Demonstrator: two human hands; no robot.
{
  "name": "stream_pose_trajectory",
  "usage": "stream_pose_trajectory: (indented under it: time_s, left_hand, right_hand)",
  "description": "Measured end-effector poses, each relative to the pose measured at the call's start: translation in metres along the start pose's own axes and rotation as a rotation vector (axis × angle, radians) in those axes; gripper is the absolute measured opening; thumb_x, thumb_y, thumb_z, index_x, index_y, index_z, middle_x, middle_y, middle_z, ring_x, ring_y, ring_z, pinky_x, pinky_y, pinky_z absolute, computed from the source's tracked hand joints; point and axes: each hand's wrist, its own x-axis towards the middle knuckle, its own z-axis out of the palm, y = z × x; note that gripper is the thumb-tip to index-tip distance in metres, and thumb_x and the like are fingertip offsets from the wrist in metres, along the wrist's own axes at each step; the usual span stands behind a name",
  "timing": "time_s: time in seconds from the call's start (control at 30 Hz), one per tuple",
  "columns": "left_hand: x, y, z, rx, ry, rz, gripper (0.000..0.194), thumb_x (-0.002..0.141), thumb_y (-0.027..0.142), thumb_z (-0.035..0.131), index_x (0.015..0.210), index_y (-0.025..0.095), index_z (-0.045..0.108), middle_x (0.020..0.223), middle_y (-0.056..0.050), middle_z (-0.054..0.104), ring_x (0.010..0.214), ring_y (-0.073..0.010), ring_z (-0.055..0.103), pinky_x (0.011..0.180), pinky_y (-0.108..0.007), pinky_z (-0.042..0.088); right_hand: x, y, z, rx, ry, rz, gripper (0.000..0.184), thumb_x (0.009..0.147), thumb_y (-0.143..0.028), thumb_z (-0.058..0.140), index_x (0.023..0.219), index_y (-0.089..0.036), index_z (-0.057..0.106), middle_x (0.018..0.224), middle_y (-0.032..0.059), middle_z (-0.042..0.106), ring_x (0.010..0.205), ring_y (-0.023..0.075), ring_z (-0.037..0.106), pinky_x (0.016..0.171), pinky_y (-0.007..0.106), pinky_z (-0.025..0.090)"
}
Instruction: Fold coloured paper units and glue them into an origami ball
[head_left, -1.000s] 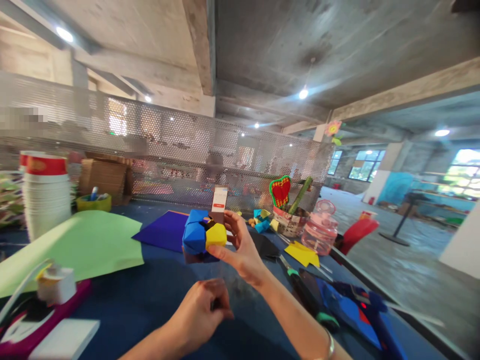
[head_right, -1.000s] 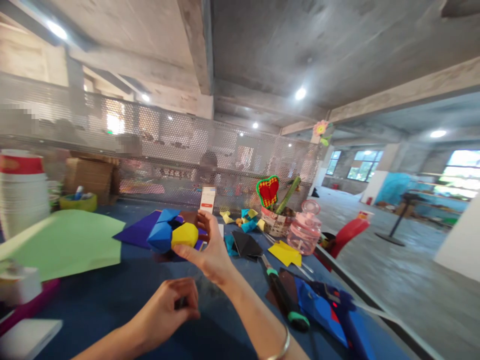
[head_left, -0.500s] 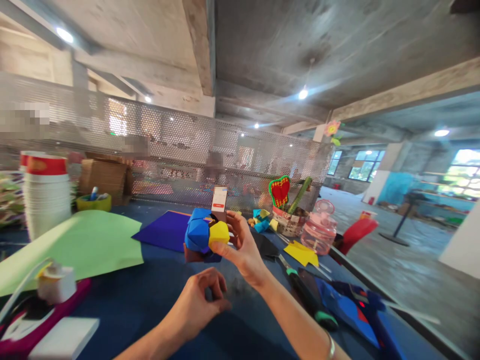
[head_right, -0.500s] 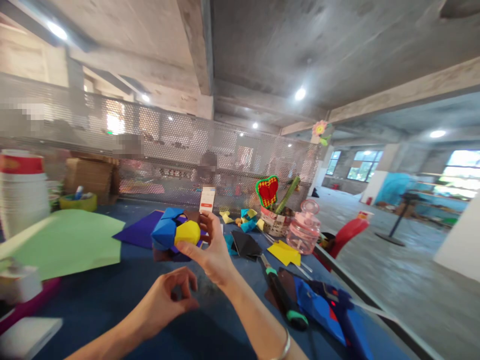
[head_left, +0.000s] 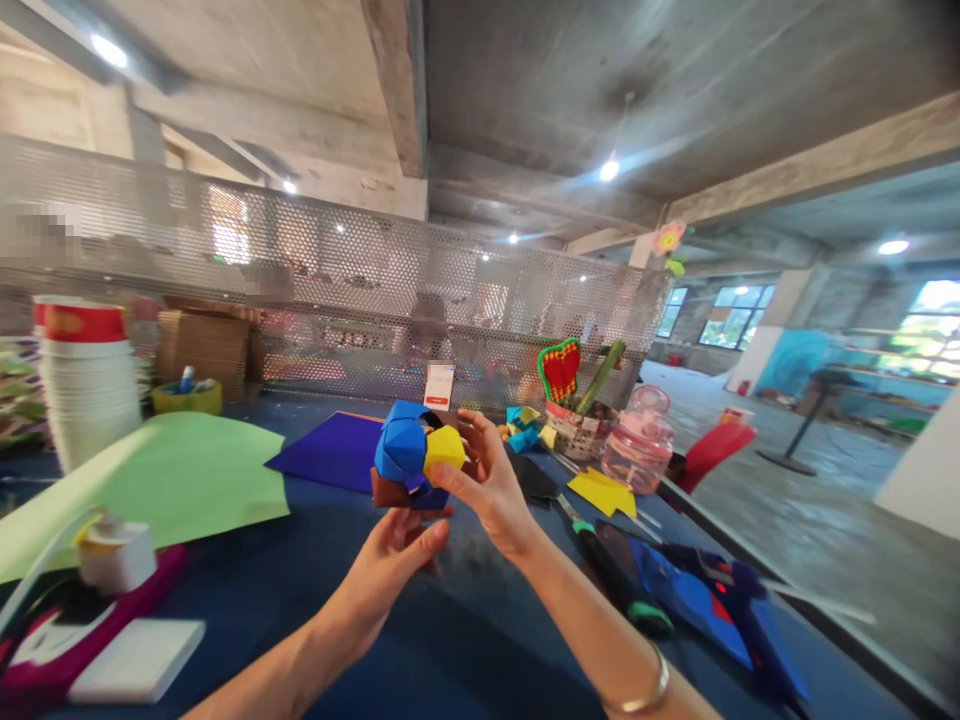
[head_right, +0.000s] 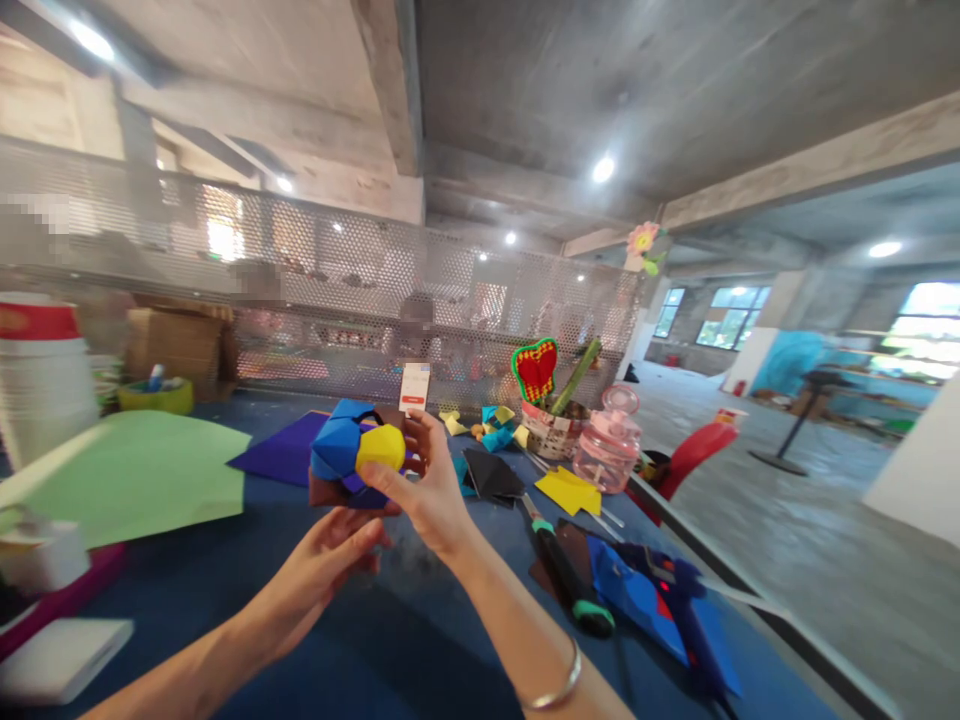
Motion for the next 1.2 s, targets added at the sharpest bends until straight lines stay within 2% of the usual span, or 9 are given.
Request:
stream_pose_trajectory:
  time_s: [0.13,0.3,0.47,0.67,0.8,0.87,1.0,1.07,1.2]
  left_hand:
    - [0.004,-0.001,-0.005,-0.157,0.062,-0.006,0.058,0.06,0.036,0.084,0.109,0.02,0.059,0.1,-0.003,0.062,0.079,-0.0116,0.057,0.07,-0.023,0.048]
    - [0.005,-0.002,-0.01,-0.245,0.077,0.001,0.056,0.059,0.023,0.085,0.109,0.023,0.059,0.105,0.0,0.063,0.082,-0.0103,0.059,0.072,-0.022,0.048]
    - [0.004,-0.001,-0.011,-0.255,0.066,-0.014,0.048,0.058,0.019,0.085,0.101,0.02,0.062,0.097,0.0,0.066,0.077,-0.0096,0.059,0.069,-0.021,0.049]
    - [0.014,-0.007,-0.018,-0.247,0.085,-0.064,0.052,0.058,0.021,0.084,0.104,0.019,0.059,0.095,-0.001,0.065,0.081,-0.0112,0.06,0.071,-0.022,0.048]
    - [0.013,-0.015,-0.016,0.046,-0.011,-0.041,0.051,0.066,0.034,0.076,0.109,0.019,0.052,0.091,-0.002,0.061,0.059,-0.0081,0.053,0.053,-0.022,0.04]
    - [0.007,-0.016,-0.012,0.343,-0.146,0.078,0.039,0.074,0.032,0.067,0.109,0.02,0.053,0.087,0.0,0.06,0.054,-0.0077,0.049,0.051,-0.023,0.037]
    - [-0.01,-0.012,-0.005,0.942,-0.423,0.316,0.009,0.08,0.025,0.057,0.085,0.021,0.063,0.073,0.0,0.06,0.063,-0.0115,0.051,0.06,-0.025,0.037]
    - [-0.014,-0.01,-0.003,1.057,-0.464,0.336,0.01,0.082,0.026,0.056,0.08,0.021,0.064,0.074,-0.001,0.063,0.064,-0.0123,0.053,0.061,-0.025,0.036]
    - [-0.012,-0.01,-0.004,1.123,-0.451,0.362,0.013,0.083,0.026,0.053,0.079,0.021,0.064,0.071,-0.001,0.064,0.062,-0.0118,0.054,0.059,-0.024,0.035]
  right_hand:
    - [-0.003,0.003,0.003,0.018,-0.017,0.026,0.063,0.071,-0.04,0.076,0.123,-0.031,0.042,0.121,0.0044,0.06,0.105,0.0223,0.061,0.091,0.043,0.049]
    - [-0.003,0.008,0.003,-0.001,-0.02,0.054,0.061,0.072,-0.044,0.075,0.123,-0.031,0.043,0.118,0.0036,0.061,0.103,0.0214,0.061,0.09,0.041,0.05]
    - [-0.004,0.01,0.002,-0.034,-0.048,0.06,0.062,0.071,-0.045,0.075,0.123,-0.031,0.044,0.118,0.0039,0.062,0.105,0.0229,0.061,0.092,0.044,0.048]
    - [0.0,0.017,0.0,-0.069,-0.053,0.068,0.069,0.066,-0.04,0.079,0.124,-0.031,0.044,0.123,0.0053,0.058,0.11,0.0244,0.058,0.091,0.044,0.049]
    - [0.015,0.018,0.003,-0.035,-0.059,0.059,0.063,0.068,-0.039,0.078,0.122,-0.03,0.047,0.123,0.005,0.059,0.112,0.0232,0.057,0.091,0.042,0.049]
    - [0.025,0.016,0.007,-0.009,-0.072,0.068,0.065,0.067,-0.04,0.079,0.123,-0.03,0.048,0.124,0.0046,0.059,0.113,0.0228,0.057,0.095,0.043,0.047]
    - [0.043,0.018,0.017,0.003,-0.112,0.094,0.071,0.06,-0.037,0.083,0.122,-0.03,0.048,0.122,0.0043,0.06,0.112,0.0225,0.057,0.099,0.046,0.044]
    - [0.05,0.025,0.021,-0.008,-0.129,0.108,0.072,0.059,-0.036,0.084,0.121,-0.029,0.049,0.12,0.0045,0.06,0.111,0.0225,0.058,0.099,0.046,0.044]
    - [0.058,0.046,0.025,-0.017,-0.169,0.207,0.075,0.056,-0.034,0.085,0.12,-0.025,0.048,0.12,0.0062,0.058,0.11,0.023,0.057,0.096,0.044,0.046]
